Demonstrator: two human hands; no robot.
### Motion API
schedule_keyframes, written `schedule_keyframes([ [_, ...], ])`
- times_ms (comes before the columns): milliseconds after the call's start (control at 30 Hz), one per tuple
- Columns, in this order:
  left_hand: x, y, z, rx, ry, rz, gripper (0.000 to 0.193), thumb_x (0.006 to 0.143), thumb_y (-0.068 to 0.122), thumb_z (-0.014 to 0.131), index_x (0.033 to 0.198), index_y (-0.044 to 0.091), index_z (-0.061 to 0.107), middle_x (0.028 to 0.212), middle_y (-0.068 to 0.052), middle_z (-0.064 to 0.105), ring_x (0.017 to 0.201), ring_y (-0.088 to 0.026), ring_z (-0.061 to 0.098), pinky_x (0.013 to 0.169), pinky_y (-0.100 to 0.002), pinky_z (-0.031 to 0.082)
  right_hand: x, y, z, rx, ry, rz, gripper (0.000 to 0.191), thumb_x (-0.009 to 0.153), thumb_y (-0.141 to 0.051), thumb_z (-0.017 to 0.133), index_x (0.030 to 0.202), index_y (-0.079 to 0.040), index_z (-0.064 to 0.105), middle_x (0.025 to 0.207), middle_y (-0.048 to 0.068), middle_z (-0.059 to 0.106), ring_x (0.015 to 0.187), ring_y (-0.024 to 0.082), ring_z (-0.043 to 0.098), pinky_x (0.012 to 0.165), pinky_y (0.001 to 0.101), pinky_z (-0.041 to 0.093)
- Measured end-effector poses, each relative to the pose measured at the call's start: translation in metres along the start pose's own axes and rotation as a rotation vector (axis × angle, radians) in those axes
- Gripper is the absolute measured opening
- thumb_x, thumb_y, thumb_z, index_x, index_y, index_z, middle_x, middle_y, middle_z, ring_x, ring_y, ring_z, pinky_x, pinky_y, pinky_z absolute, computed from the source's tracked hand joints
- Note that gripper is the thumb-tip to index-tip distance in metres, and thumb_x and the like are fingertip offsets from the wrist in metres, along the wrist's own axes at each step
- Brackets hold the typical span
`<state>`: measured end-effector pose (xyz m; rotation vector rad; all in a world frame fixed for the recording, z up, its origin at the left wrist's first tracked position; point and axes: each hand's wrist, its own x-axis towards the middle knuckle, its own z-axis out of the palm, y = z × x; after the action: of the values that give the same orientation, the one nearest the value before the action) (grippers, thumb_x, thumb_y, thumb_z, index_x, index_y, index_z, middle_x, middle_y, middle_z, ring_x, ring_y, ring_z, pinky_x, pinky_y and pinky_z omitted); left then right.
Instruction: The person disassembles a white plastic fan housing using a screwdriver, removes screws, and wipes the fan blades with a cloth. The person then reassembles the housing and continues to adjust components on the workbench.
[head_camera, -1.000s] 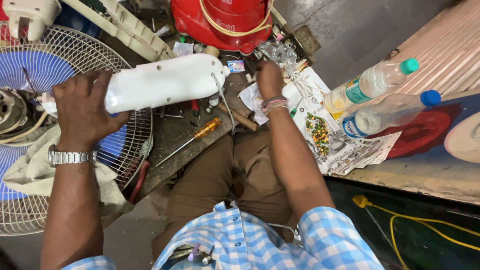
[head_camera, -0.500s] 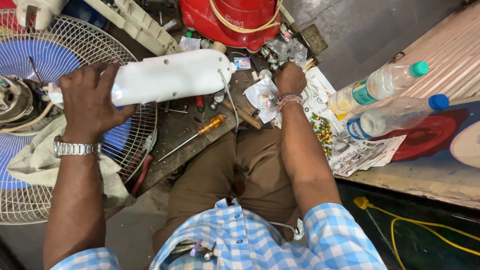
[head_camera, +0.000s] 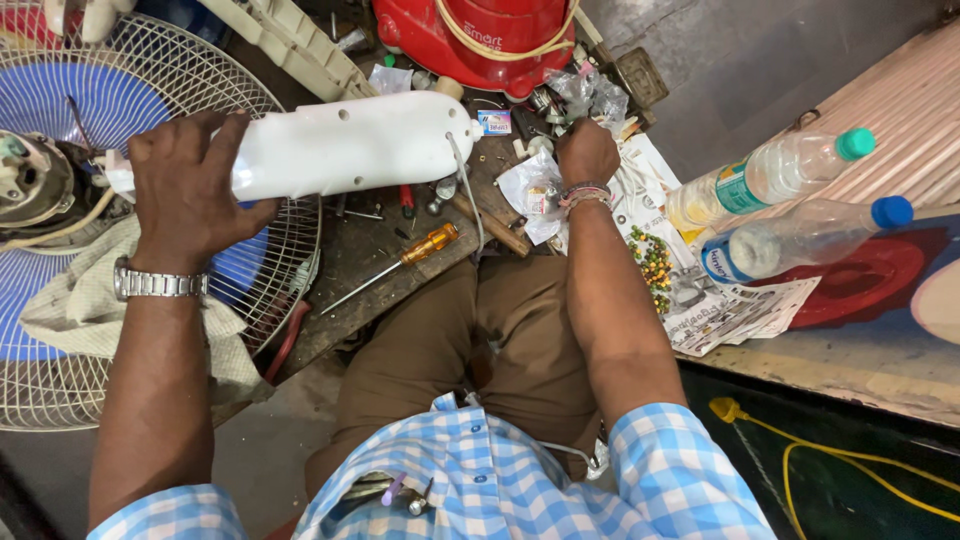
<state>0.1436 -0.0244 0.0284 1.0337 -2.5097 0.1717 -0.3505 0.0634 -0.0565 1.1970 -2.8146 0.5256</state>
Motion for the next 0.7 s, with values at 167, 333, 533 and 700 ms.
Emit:
schedule_keyframes([
  [167, -0.001, -0.002, 0.001, -0.002, -0.011, -0.002, 0.076, 0.077, 0.044, 0.088, 0.141, 0.011, 0.062, 0.134, -0.009, 0.062, 0.12, -0.027, 0.054, 0.101, -0.044, 0.035, 0.005, 0.012, 0.003, 0.155, 0.048, 0.013, 0.018, 0.076, -0.022, 0.079, 0.09, -0.01, 0.08, 0.087, 0.018, 0.076, 0.08, 0.037, 0.071, 0.068, 0.0468, 0.055],
  [333, 0.0, -0.001, 0.001, 0.015, -0.015, 0.004, 0.076, 0.079, 0.047, 0.088, 0.141, 0.011, 0.061, 0.135, -0.009, 0.061, 0.12, -0.027, 0.054, 0.1, -0.043, 0.034, 0.008, 0.036, -0.005, 1.144, -0.488, 0.308, 0.003, 0.092, -0.012, 0.074, 0.094, -0.01, 0.074, 0.068, 0.001, 0.057, 0.056, 0.014, 0.046, 0.048, 0.0288, 0.033],
  [533, 0.005, 0.006, -0.006, 0.071, -0.018, -0.017, 0.084, 0.068, 0.044, 0.088, 0.144, 0.013, 0.066, 0.132, -0.01, 0.063, 0.117, -0.027, 0.055, 0.098, -0.043, 0.036, 0.008, 0.041, -0.018, 1.974, -0.898, 0.458, 0.009, 0.102, -0.008, 0.058, 0.107, -0.015, 0.057, 0.088, 0.003, 0.059, 0.079, 0.017, 0.056, 0.062, 0.0283, 0.045],
  [700, 0.005, 0.005, -0.005, 0.049, -0.021, -0.015, 0.076, 0.075, 0.045, 0.087, 0.14, 0.013, 0.063, 0.13, -0.009, 0.06, 0.12, -0.026, 0.054, 0.1, -0.043, 0.034, 0.009, 0.043, -0.017, 2.049, -0.972, 0.381, 0.009, 0.103, -0.004, 0.058, 0.107, -0.011, 0.056, 0.099, 0.005, 0.061, 0.089, 0.019, 0.058, 0.07, 0.0304, 0.047],
])
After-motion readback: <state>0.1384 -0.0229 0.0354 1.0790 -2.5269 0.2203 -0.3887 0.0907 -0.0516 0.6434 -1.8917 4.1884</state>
